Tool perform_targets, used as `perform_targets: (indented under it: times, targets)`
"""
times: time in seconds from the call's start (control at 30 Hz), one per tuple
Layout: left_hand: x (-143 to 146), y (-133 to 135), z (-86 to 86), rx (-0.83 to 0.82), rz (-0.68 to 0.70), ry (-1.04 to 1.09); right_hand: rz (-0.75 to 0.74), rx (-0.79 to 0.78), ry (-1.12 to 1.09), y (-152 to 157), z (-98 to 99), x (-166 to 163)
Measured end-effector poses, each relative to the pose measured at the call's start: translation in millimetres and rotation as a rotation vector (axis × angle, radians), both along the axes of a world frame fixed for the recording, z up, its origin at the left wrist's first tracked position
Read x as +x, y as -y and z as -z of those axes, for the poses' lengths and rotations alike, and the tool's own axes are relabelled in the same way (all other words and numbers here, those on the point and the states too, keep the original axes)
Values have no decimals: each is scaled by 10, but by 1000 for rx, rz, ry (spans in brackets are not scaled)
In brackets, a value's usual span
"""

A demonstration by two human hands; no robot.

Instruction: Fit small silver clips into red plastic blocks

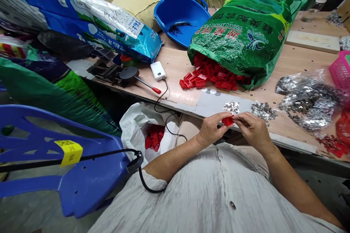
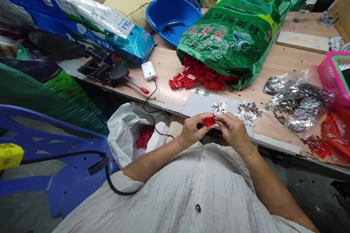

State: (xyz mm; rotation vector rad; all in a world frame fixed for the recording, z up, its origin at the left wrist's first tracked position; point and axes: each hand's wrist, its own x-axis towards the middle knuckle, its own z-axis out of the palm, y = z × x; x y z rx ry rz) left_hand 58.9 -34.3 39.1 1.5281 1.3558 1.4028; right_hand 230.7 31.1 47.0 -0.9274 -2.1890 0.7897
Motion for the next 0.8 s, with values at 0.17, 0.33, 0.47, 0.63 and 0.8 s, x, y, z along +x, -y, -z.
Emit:
perform_targets:
  times: [0.17,0.33,0.47,0.63,0.8]
  targets:
    - [20,29,32,8,-33,48,-74,-52,-61,-20,-23,20]
    - [15,52,23,27,-45,46,20,-250,-86,-66,-15,153]
    - [6,45,38,41,-36,21,68,-391,-102,-58,26,154]
    - [27,55,52,70,5,-21,9,-504,-145,-31,29,64]
    - [87,81,84,39,36,-21,-61,-551,-142,-65,71,44]
